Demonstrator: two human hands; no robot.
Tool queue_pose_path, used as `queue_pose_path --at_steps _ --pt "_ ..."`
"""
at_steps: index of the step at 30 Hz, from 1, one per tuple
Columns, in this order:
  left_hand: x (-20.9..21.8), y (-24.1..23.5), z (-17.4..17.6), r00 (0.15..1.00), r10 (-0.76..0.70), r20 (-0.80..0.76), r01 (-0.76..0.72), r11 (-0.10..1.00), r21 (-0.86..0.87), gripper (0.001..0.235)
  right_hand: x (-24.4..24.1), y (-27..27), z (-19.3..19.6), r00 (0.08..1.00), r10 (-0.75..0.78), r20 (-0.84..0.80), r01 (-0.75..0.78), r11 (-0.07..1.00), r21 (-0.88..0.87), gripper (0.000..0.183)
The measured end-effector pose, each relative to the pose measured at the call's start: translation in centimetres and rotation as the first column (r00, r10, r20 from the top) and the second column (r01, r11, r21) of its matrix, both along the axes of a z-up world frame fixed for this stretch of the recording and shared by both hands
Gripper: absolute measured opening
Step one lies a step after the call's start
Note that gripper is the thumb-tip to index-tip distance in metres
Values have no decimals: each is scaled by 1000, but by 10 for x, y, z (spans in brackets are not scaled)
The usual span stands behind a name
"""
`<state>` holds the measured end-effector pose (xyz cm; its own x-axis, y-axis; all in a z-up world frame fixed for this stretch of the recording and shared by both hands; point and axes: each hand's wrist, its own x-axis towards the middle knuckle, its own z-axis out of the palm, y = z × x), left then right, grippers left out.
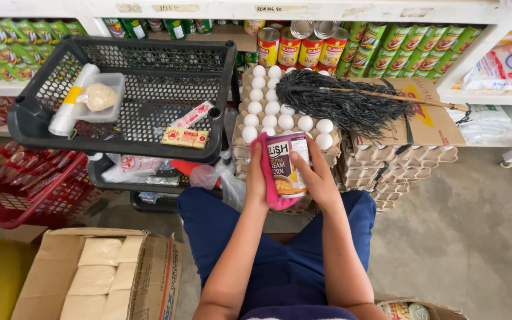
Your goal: Wiping canned goods with a cloth and placing them onto grocery store shelves.
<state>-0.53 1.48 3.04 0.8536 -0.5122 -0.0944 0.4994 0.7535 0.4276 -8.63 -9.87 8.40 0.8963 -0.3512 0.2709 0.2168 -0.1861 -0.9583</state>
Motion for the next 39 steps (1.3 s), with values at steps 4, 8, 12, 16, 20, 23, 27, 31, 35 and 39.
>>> queue_pose_path --at_steps 4,8,12,16,20,23,27,31,35,39 --pt "-11 11 19 886 280 371 -405 857 320 55 -1 18 9 998 26 54 -26 1000 9 58" --pt "-19 8 6 711 431 556 -667 664 338 46 -1 35 17 986 -163 28 164 986 -39 58" --pt "-77 20 90 485 217 847 -808 482 339 44 1 36 9 947 -285 -149 299 951 80 63" --pt "-81 18 102 -28 -118 993 -977 212 -3 40 -1 27 -1 915 -141 378 53 971 235 62" --pt "-66 15 111 94 -38 995 -951 292 101 32 11 9 -23 921 -274 277 195 940 281 54" --pt "-51 14 114 303 77 950 -868 434 242 29 2 15 -2 936 -257 238 112 863 493 54" --pt "-24 11 93 498 168 851 -700 657 280 29 -6 22 22 942 -163 293 -26 837 547 55" --pt "-9 7 78 619 176 765 -601 733 318 25 -10 17 25 963 -36 268 -150 753 640 58" --pt "0 4 76 587 213 781 -610 751 253 25 -6 3 1 971 87 223 -228 616 754 63" --pt "10 -4 75 556 185 810 -675 669 311 26 1 -11 -25 954 113 277 -293 551 782 59"
